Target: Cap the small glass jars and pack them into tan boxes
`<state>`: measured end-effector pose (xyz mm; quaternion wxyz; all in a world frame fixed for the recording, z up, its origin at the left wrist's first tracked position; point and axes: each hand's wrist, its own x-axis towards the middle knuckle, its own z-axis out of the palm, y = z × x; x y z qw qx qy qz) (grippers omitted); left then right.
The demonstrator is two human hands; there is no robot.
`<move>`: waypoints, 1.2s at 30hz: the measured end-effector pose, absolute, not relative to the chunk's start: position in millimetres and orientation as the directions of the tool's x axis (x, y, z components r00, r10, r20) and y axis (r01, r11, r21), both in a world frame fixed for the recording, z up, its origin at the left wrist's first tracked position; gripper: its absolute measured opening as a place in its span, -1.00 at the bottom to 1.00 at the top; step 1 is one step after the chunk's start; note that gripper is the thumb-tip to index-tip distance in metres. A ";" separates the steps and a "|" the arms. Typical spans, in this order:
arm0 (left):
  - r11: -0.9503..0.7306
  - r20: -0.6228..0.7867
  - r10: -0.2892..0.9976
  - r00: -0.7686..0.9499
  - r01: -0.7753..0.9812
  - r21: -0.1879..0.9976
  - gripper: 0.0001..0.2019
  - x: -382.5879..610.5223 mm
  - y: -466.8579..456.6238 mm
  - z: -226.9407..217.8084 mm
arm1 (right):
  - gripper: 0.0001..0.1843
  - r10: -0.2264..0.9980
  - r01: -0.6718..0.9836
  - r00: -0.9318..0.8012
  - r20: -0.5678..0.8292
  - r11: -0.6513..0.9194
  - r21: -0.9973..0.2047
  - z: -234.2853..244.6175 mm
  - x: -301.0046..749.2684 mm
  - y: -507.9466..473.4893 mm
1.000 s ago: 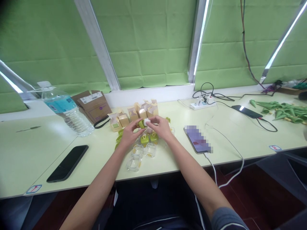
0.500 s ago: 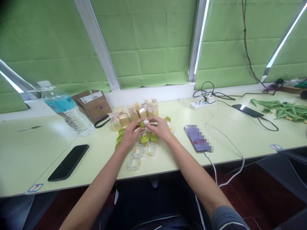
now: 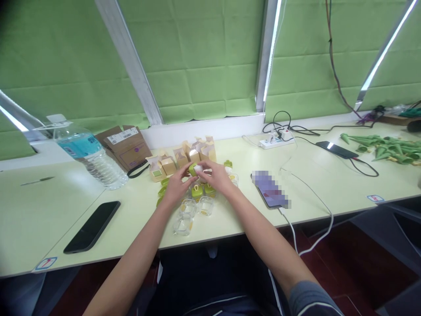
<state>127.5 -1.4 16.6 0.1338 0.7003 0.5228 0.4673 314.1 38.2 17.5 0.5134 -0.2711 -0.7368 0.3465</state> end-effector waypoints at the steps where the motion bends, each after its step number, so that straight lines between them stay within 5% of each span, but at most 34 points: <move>1: -0.422 0.513 0.858 0.024 0.601 0.678 -0.45 127.5 -1.8 17.0 | -0.64 0.747 0.050 -0.325 0.580 0.627 -0.778 16.7 314.6 38.9; 10: -0.398 0.451 0.893 0.007 0.483 0.780 -0.53 127.7 -1.4 16.8 | -0.66 0.631 0.121 -0.398 0.666 0.756 -0.644 14.1 315.6 41.1; 27: -0.425 0.571 0.820 0.043 0.715 0.556 -0.67 135.0 -3.0 14.9 | -0.68 0.460 0.263 -0.401 0.792 0.886 -0.381 12.7 308.1 42.6; 36: -0.421 0.569 0.821 0.037 0.712 0.561 -0.61 139.8 -7.5 19.7 | -0.72 0.335 0.244 -0.339 0.879 0.934 -0.261 5.6 304.7 49.7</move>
